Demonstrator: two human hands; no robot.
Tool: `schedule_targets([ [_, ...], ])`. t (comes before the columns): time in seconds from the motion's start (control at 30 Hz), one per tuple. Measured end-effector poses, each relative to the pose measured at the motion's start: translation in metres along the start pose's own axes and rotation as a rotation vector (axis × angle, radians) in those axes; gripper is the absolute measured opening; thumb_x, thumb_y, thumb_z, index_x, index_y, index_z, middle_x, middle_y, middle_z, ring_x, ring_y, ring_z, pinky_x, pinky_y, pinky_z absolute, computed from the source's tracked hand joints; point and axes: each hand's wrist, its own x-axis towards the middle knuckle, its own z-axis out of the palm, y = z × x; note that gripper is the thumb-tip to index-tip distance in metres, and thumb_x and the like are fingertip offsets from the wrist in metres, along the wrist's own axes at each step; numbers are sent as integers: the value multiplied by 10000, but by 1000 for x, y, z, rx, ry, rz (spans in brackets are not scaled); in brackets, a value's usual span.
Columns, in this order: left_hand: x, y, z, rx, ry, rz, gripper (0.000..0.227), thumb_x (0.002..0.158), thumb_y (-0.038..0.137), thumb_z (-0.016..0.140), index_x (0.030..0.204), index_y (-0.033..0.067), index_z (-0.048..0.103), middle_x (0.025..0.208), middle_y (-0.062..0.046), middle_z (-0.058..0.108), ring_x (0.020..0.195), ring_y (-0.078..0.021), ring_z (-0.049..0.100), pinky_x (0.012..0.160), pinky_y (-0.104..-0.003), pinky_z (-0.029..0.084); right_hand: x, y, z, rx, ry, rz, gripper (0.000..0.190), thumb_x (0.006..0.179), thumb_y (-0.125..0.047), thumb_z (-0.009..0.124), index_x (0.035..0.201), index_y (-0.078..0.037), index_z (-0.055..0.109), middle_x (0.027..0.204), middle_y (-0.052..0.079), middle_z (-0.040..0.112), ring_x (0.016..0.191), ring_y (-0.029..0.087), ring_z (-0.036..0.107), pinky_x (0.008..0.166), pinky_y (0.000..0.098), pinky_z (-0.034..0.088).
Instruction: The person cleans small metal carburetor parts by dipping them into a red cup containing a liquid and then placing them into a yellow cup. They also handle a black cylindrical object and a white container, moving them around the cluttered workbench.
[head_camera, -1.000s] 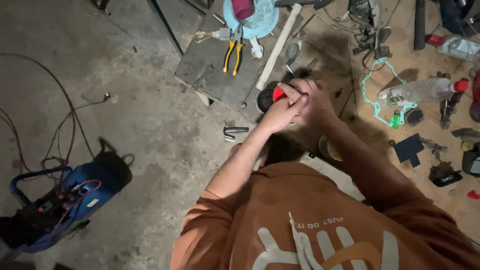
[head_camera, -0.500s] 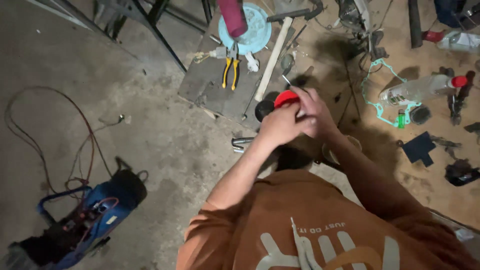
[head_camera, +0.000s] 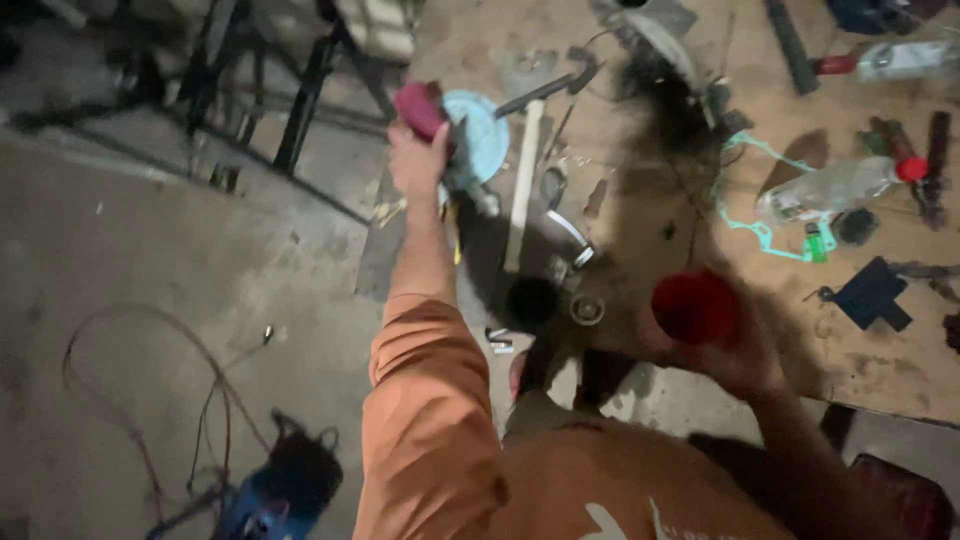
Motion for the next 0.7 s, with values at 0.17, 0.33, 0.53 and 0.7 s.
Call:
schedule_targets([
  [0.17, 45, -36, 48, 35, -23, -10, 1076, 712, 597, 849, 1474, 37, 337, 1316, -253, 617, 1186, -435, 617, 991, -523, 490, -44, -29, -27, -425, 198, 33, 1096, 520, -129, 933, 1495, -77, 435, 1387, 119, 585, 1278, 221, 577, 1092, 392, 474],
  [0.33, 26, -36, 44, -406, -92, 153, 952, 711, 349, 915, 1428, 9, 388, 1274, -211, 642, 1140, -348, 666, 976, -460, 548, -57, -20, -45, -499, 323, -41, 1107, 536, -116, 913, 1523, -52, 416, 1438, 127, 569, 1317, 236, 573, 1104, 388, 477],
  [0.53, -114, 48, -22, -807, -374, 553, 641, 838, 63, 818, 1405, 29, 521, 1284, -97, 654, 1184, -217, 653, 1060, -378, 540, -47, -4, -71, -516, 386, 35, 1139, 527, -73, 915, 1551, -43, 416, 1489, 146, 541, 1353, 260, 555, 1140, 406, 463],
  [0.7, -199, 99, -24, -547, -148, 798, 710, 792, 62, 853, 1413, 38, 509, 1399, -156, 587, 1314, -323, 564, 1132, -409, 442, -39, -23, -82, -472, 373, -97, 1153, 543, -102, 908, 1574, -28, 397, 1564, 152, 517, 1431, 269, 538, 1179, 414, 450],
])
